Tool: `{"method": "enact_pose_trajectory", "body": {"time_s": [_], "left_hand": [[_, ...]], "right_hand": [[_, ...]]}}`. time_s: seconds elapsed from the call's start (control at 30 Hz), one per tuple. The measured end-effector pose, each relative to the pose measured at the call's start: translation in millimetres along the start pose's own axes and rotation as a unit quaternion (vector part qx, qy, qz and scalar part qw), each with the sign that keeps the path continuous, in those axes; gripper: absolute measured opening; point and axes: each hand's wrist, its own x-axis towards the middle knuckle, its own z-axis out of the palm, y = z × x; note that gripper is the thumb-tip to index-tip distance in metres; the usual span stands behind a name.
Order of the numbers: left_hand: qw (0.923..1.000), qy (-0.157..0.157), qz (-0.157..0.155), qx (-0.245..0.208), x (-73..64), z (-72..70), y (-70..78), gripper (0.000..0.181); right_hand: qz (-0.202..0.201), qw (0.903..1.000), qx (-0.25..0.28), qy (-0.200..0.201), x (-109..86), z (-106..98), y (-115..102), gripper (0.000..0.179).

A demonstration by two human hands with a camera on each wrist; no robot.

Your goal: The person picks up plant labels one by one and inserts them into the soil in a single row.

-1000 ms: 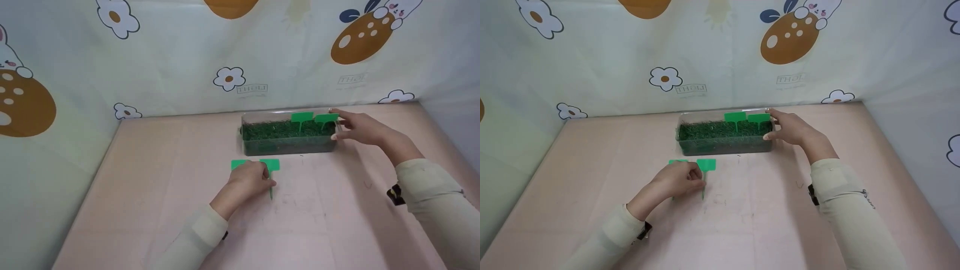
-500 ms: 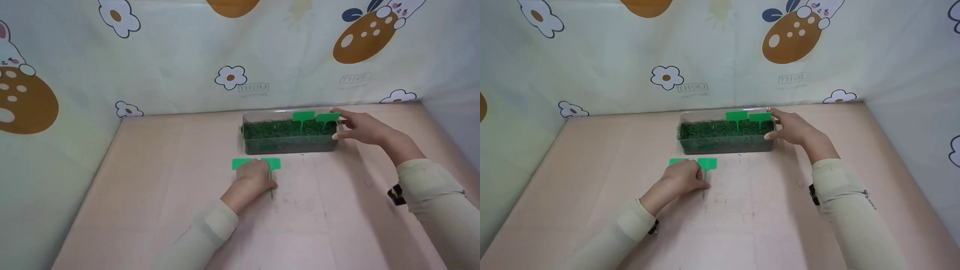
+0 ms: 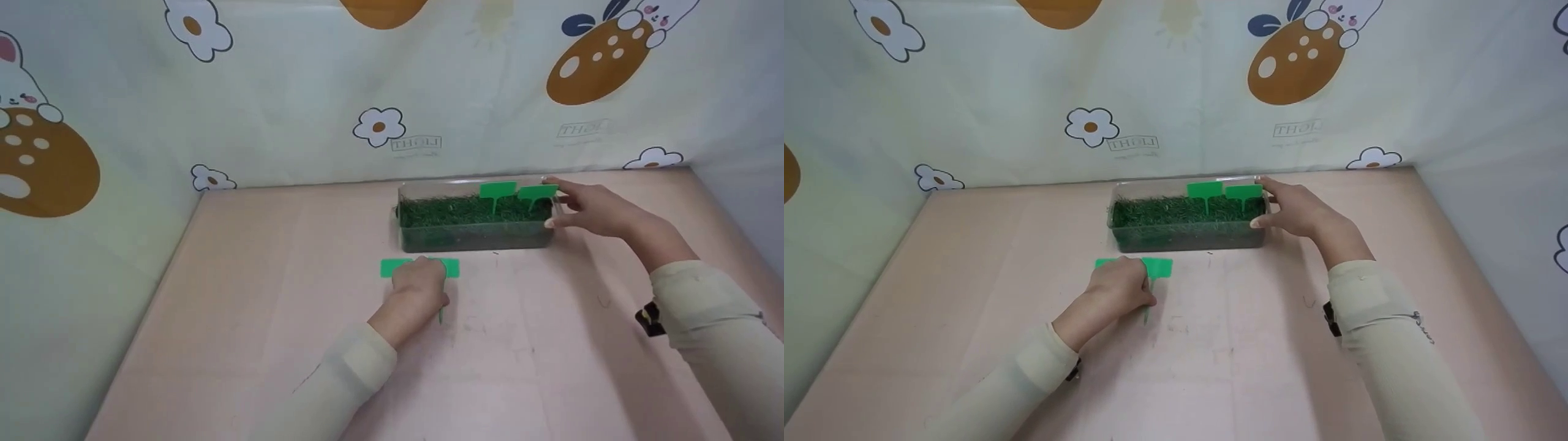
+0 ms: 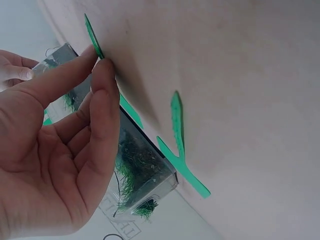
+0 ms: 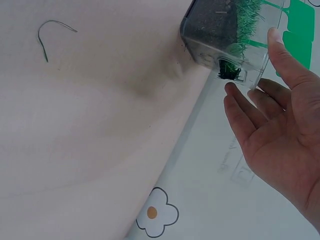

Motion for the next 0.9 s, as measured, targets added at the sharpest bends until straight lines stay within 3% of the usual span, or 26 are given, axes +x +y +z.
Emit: {"method": "enact_pose_trajectory", "body": {"time_s": [0.4, 0.7, 0.9], "left_hand": [[0.9998, -0.01, 0.003, -0.02, 0.0, -1.0, 0.2, 0.007], [0.9996, -0.019, 0.011, -0.019, 1.7, 2.1, -0.2, 0.028], [0.9996, -0.015, 0.011, -0.02, 0.8, 3.4, 0.2, 0.027]], "right_hand": [[0.0, 1.0, 0.0, 0.003, -0.1, 0.6, 0.1, 0.091], [-0.009, 0.9997, -0.018, 0.012, 0.3, 0.8, -0.1, 0.089], [-0.01, 0.9998, -0.012, 0.011, 0.6, 1.0, -0.6, 0.089]]}}
